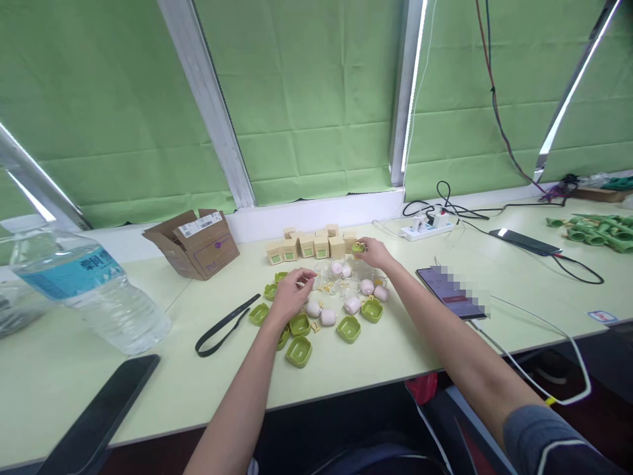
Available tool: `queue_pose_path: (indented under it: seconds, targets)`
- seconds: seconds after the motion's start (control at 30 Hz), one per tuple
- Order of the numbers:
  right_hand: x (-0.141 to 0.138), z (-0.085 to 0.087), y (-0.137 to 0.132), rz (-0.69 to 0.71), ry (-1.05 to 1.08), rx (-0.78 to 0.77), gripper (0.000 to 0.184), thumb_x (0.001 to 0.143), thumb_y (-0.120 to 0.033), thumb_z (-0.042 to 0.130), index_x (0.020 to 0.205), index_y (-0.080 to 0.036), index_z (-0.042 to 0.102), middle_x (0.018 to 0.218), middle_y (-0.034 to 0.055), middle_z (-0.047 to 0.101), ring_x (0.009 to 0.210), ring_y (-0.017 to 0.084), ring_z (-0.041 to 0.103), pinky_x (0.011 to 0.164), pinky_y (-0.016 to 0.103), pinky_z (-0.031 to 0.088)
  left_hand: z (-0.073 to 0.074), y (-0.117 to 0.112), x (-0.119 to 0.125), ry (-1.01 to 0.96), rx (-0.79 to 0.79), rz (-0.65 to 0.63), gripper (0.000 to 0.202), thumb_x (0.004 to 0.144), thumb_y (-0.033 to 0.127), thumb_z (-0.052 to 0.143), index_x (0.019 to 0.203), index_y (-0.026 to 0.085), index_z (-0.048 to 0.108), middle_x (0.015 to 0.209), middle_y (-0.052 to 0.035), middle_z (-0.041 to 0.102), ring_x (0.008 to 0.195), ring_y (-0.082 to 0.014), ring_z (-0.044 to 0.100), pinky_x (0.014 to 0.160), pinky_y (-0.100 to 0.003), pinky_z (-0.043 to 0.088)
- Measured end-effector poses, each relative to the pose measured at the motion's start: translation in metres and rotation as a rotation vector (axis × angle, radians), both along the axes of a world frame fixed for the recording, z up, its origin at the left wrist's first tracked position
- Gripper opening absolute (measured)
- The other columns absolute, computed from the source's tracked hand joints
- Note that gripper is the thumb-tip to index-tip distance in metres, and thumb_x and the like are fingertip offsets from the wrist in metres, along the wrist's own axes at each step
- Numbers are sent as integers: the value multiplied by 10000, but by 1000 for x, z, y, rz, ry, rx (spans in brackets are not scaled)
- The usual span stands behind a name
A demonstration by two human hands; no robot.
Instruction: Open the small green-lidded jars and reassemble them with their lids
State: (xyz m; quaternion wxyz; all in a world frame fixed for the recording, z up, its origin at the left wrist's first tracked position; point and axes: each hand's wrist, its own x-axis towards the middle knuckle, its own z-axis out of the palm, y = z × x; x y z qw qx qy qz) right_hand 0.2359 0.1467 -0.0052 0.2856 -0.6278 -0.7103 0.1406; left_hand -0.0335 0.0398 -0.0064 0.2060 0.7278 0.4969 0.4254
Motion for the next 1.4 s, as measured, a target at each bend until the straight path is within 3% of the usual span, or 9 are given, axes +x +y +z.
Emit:
queue_pose_path:
  seconds: [0.13,0.3,0.4,0.47,0.63,0.77,0.97,1.17,1.4]
  targets:
    - [3,2,4,87,-9,-96,503,725,-248,760,1210,-147,672,1107,118,725,968,222,686,830,265,497,-1,0,1,-11,-11,-13,201,843,351,587,934,218,707,998,-56,721,862,-201,644,761,-336,500]
    - [1,10,-7,186,19,-110,377,795,-305,715,1143,-160,710,1100,78,733,922,170,688,814,225,496,4,-5,3,-13,-13,-25,203,850,356,589,930,220,718,985,-54,723,873,-207,642,774,-337,501]
    - [-4,18,-24,236,22,98,291,815,-240,669,1095,-184,725,1178,64,706,1064,195,639,921,267,463,7,-8,5,-4,-34,-18,194,858,343,582,925,220,717,996,-53,720,883,-208,640,788,-338,499]
    - [-7,24,-41,348,13,201,202,829,-208,633,997,-183,743,1090,58,729,999,188,648,885,274,469,9,-9,6,3,-43,-18,187,861,336,580,924,220,713,1001,-51,719,888,-207,641,788,-336,497]
    - [-11,38,-87,627,-145,65,170,818,-165,608,916,-182,746,842,31,739,736,149,637,681,233,440,12,-14,7,35,-66,-71,186,862,350,592,925,221,710,942,-41,724,882,-211,652,763,-325,490]
    - [-8,44,-109,563,-367,-50,132,760,-121,630,793,-196,733,803,39,726,696,160,624,593,235,371,11,-18,11,70,-65,-146,193,858,363,599,917,226,719,945,-44,727,889,-218,658,744,-319,494]
    - [1,45,-121,499,-429,12,119,808,-200,634,876,-222,729,900,58,726,782,188,639,608,248,351,9,-19,15,153,-7,-201,210,857,371,594,902,222,734,937,-52,728,873,-216,652,759,-333,491]
    - [-1,40,-122,497,-563,-116,192,813,-197,583,710,-208,745,698,71,704,673,195,626,586,265,336,13,-21,25,196,-8,-267,229,858,393,583,893,220,730,941,-56,720,872,-218,640,767,-336,482]
    - [-16,35,-108,567,-539,-123,143,760,-193,640,790,-224,776,781,69,736,703,202,647,565,254,352,17,-29,55,412,-15,-226,225,798,448,641,808,224,630,794,-35,660,718,-221,583,615,-302,386]
